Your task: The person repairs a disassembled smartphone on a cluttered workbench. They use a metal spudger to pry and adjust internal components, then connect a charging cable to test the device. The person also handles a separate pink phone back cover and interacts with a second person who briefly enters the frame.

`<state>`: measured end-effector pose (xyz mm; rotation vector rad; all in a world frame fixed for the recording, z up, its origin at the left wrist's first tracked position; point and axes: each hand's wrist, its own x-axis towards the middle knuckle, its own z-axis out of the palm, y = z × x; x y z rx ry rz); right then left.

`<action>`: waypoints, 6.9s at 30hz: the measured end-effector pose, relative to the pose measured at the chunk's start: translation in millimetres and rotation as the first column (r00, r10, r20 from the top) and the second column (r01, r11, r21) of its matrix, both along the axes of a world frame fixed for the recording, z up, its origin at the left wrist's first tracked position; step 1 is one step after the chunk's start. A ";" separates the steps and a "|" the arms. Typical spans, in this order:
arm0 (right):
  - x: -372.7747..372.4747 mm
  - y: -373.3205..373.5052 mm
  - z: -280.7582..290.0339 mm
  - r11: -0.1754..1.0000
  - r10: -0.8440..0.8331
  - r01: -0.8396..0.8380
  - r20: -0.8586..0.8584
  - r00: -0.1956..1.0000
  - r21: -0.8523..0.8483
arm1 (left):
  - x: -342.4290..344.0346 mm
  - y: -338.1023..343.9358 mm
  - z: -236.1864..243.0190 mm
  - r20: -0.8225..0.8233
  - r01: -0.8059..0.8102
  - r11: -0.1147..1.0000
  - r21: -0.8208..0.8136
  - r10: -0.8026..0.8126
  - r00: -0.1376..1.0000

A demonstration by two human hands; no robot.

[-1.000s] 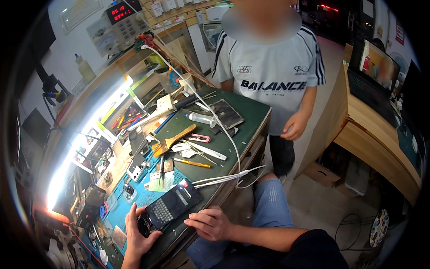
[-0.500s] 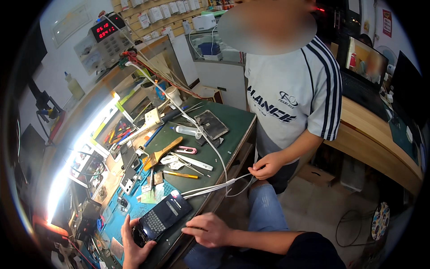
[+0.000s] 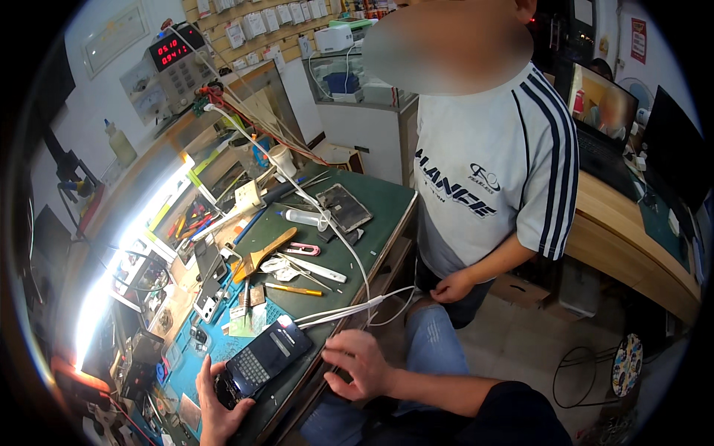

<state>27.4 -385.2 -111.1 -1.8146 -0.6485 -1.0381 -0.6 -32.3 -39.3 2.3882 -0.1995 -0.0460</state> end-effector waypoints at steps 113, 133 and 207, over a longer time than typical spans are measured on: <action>96.1 82.7 103.3 0.445 0.439 -0.601 -0.423 0.792 -0.664 | -7.2 23.3 40.9 0.136 0.002 0.997 0.083 -0.013 0.991; 84.6 62.0 145.0 0.668 0.469 -0.125 0.284 0.837 -0.733 | -10.1 33.3 32.9 0.278 0.159 0.873 -0.462 -0.028 0.960; 86.4 65.4 97.2 0.967 0.120 -0.094 0.098 0.988 -0.236 | 164.8 -81.1 51.6 0.007 0.126 0.214 -0.969 -0.486 0.874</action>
